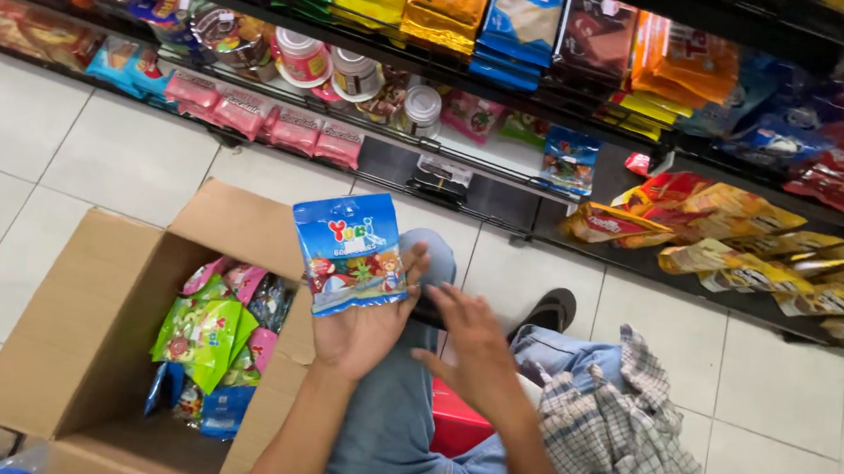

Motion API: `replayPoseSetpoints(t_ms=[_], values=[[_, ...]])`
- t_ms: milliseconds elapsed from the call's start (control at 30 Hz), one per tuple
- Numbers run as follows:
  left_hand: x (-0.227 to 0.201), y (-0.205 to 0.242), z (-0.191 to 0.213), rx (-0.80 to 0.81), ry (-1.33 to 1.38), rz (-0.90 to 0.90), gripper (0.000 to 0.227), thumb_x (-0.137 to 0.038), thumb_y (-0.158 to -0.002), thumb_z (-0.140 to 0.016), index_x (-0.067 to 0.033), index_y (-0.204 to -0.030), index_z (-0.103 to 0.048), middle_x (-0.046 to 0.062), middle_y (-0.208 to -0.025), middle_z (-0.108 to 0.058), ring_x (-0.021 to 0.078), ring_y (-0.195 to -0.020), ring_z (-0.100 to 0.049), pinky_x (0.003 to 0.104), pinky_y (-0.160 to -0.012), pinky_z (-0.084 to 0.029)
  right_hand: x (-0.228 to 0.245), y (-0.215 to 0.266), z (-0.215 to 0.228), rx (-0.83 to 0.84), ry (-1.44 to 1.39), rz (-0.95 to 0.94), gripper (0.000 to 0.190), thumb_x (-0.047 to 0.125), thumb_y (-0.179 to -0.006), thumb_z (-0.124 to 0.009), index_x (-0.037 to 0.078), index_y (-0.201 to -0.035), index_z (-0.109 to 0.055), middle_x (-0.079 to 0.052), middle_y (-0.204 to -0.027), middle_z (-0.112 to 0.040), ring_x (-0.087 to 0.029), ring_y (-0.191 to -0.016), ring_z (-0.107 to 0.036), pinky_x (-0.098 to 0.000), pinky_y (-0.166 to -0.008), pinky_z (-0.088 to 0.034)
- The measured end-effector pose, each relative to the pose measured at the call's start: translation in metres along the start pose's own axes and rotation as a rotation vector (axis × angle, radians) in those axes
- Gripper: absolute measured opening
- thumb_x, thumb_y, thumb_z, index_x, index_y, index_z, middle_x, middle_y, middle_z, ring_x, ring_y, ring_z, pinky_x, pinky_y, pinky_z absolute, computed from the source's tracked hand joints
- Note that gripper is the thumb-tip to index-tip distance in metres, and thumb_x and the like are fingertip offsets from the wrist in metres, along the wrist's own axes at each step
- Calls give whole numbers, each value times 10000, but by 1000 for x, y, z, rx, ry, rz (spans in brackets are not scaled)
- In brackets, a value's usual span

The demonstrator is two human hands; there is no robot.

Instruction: Scan and wipe snack packages before placing them on a grocery store shelf.

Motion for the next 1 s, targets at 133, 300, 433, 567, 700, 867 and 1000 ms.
replayPoseSetpoints(t_ms=[133, 300, 433, 567, 700, 867, 1000], values=[[-26, 10, 65, 60, -88, -123, 725, -478, -1088, -618, 6, -1590, -418, 204, -1568, -388, 329, -1416, -405, 446, -1199, -432, -9, -16, -47, -30, 103, -83, 793, 321, -760, -818, 98, -1426, -451, -166, -1366, -523, -414, -1209, -581, -514, -987, -477], [-37, -5, -12, -387, -672, -470, 538, -342, -1018, -494, -131, -1509, -435, 2, -1482, -527, 130, -1337, -511, 352, -1129, -398, -58, 0, -73, -144, -428, -349, 447, 305, -945, -722, 49, -1270, -553, -191, -951, -701, -326, -822, -707, -449, -741, -552], [-54, -4, 3, -501, -837, -524, 489, -156, -973, -518, -188, -1450, -414, -32, -1366, -558, 118, -1223, -545, 346, -1040, -439, -52, 25, -42, -197, -486, -471, 366, 271, -935, -702, 34, -1190, -590, -115, -855, -702, -223, -717, -679, -391, -675, -536], [-58, -7, 28, -399, -972, -574, 337, -65, -1043, -585, -18, -1369, -516, 65, -1283, -620, 142, -1191, -569, 326, -1073, -444, -48, 54, -23, -266, -660, -615, 334, 179, -919, -685, 42, -1216, -616, -69, -733, -623, -116, -592, -536, -301, -531, -448], [-51, -8, 31, -508, -958, -495, 290, -88, -1054, -573, -19, -1336, -569, 36, -1201, -647, 107, -1094, -584, 307, -957, -456, -40, 65, -24, -264, -830, -475, 240, 105, -919, -682, -1, -1128, -628, -29, -750, -649, -61, -570, -546, -241, -499, -441], [-42, -4, 32, -481, -935, -473, 258, -144, -1051, -536, -19, -1264, -612, 40, -1160, -685, 120, -1074, -648, 334, -966, -540, -25, 53, -23, -213, -805, -425, 226, 104, -908, -691, 0, -1101, -636, -10, -771, -661, -62, -616, -565, -245, -542, -462], [-43, 0, 40, -452, -1001, -495, 245, -162, -1085, -543, -16, -1259, -635, 24, -1158, -660, 101, -1085, -621, 316, -987, -516, -18, 44, -21, -197, -713, -386, 279, 123, -902, -701, 3, -1149, -650, -7, -769, -638, -74, -674, -553, -262, -599, -461]])
Point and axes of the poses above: each hand's wrist, its own y-axis away from the middle knuckle, its own z-axis out of the back of the hand, x = y × z, the point moved 7 cm from there along -y, towards the middle knuckle
